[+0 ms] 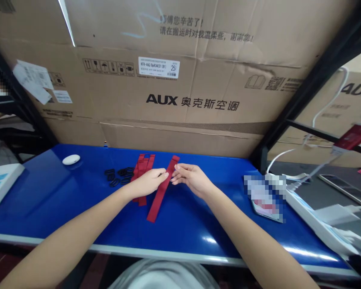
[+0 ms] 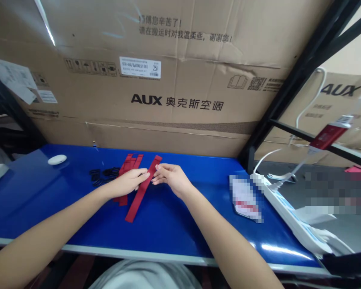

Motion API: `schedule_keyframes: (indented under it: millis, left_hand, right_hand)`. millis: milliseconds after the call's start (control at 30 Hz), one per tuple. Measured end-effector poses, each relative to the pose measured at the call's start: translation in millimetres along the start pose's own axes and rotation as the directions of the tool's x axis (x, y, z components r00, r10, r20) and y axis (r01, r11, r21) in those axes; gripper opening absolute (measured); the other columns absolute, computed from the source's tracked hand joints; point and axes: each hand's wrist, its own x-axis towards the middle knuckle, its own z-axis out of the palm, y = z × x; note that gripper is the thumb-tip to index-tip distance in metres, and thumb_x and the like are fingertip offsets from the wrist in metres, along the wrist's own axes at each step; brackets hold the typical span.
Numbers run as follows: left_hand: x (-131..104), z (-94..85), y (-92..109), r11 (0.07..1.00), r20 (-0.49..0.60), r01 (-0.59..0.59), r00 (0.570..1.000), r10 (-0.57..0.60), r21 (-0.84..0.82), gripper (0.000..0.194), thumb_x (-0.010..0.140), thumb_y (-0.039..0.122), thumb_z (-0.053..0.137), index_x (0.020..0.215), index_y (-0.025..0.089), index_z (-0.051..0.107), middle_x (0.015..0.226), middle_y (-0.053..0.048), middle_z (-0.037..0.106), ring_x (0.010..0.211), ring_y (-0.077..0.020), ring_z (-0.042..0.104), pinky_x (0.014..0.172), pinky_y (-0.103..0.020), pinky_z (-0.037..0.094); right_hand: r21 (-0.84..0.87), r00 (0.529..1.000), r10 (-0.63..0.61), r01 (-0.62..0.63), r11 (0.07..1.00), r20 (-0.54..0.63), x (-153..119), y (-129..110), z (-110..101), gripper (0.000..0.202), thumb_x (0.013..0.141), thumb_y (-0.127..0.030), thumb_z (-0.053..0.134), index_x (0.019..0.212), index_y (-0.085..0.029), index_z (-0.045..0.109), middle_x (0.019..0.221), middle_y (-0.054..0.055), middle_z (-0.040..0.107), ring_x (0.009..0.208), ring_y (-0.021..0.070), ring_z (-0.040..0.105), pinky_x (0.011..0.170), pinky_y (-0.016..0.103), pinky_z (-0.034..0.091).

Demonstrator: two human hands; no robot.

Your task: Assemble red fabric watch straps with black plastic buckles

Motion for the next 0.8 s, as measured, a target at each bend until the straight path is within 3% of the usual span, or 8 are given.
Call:
schedule_keyframes:
  millis: [100, 200, 300, 367, 533, 667, 800]
  left_hand:
    - [5.1, -21.2, -21.5, 0.96, -0.163, 0.071, 0.986, -0.027, 0.27, 0.036, 0.096, 0.045, 0.033, 0.079, 0.019, 0.052, 0.08, -0.005, 0.062, 0.079, -0.0213, 0.059, 0.072, -0.031, 0.041]
    - [6.7, -45.5, -44.0, 0.845, -0.271, 0.256, 0.953, -0.138, 0.469, 0.033, 0.097, 0.038, 0.029, 0.086, 0.02, 0.055, 0.084, -0.01, 0.066, 0.082, -0.0255, 0.063, 0.071, -0.032, 0.04]
    - [6.9, -62.3, -61.5, 0.751, -0.325, 0.377, 0.918, -0.226, 0.542, 0.033, 0.097, 0.038, 0.029, 0.09, 0.02, 0.056, 0.085, -0.012, 0.068, 0.083, -0.0268, 0.064, 0.068, -0.032, 0.039]
    - [7.6, -67.3, -69.4, 0.736, -0.332, 0.401, 0.91, -0.25, 0.545, 0.033, 0.096, 0.038, 0.03, 0.088, 0.02, 0.057, 0.086, -0.012, 0.068, 0.083, -0.0265, 0.064, 0.068, -0.032, 0.039]
    - [11.7, -63.4, -73.3, 0.743, -0.3, 0.382, 0.92, -0.251, 0.549, 0.038, 0.096, 0.043, 0.03, 0.086, 0.02, 0.058, 0.092, -0.013, 0.069, 0.088, -0.0278, 0.065, 0.071, -0.033, 0.041]
    - [15.6, -49.4, -62.4, 0.661, -0.345, 0.486, 0.873, -0.344, 0.572, 0.052, 0.096, 0.054, 0.022, 0.1, 0.016, 0.058, 0.102, -0.02, 0.068, 0.096, -0.0345, 0.064, 0.074, -0.038, 0.044]
    - [21.8, -28.0, -53.9, 0.594, -0.365, 0.507, 0.862, -0.351, 0.625, 0.049, 0.097, 0.046, 0.027, 0.111, 0.008, 0.054, 0.107, -0.027, 0.065, 0.101, -0.0374, 0.063, 0.079, -0.041, 0.045]
  right_hand:
    - [-0.078, 0.999, 0.017, -0.021, 0.997, -0.051, -0.9, -6.5, -6.6, 0.026, 0.086, -0.034, 0.065, 0.101, -0.012, 0.065, 0.084, 0.011, 0.072, 0.067, 0.0187, 0.07, 0.066, 0.032, 0.059]
    - [-0.133, 0.99, 0.081, -0.096, 0.986, -0.115, 0.2, -10.5, -14.3, 0.022, 0.093, -0.03, 0.052, 0.098, -0.011, 0.063, 0.08, 0.012, 0.071, 0.062, 0.0186, 0.069, 0.063, 0.033, 0.058]
    - [-0.161, 0.983, 0.124, -0.146, 0.976, -0.139, 3.6, -8.4, -20.5, 0.023, 0.095, -0.028, 0.047, 0.094, -0.011, 0.061, 0.075, 0.012, 0.071, 0.057, 0.0182, 0.067, 0.06, 0.032, 0.057]
    - [-0.181, 0.981, 0.132, -0.156, 0.971, -0.14, 5.8, -5.4, -23.2, 0.022, 0.095, -0.027, 0.045, 0.092, -0.011, 0.061, 0.072, 0.012, 0.07, 0.056, 0.0179, 0.066, 0.059, 0.032, 0.056]
    - [-0.224, 0.986, 0.121, -0.144, 0.964, -0.114, 8.1, 1.3, -24.2, 0.017, 0.092, -0.021, 0.047, 0.09, -0.012, 0.061, 0.068, 0.01, 0.071, 0.055, 0.0164, 0.066, 0.057, 0.029, 0.056]
    - [-0.245, 0.99, 0.103, -0.123, 0.962, -0.095, 9.8, 6.2, -22.5, 0.013, 0.088, -0.023, 0.053, 0.086, -0.013, 0.062, 0.066, 0.009, 0.071, 0.055, 0.0158, 0.066, 0.053, 0.025, 0.054]
    - [-0.257, 0.993, 0.088, -0.106, 0.96, -0.082, 12.2, 10.8, -22.4, 0.013, 0.085, -0.026, 0.056, 0.085, -0.015, 0.062, 0.066, 0.009, 0.071, 0.054, 0.0156, 0.065, 0.049, 0.024, 0.051]
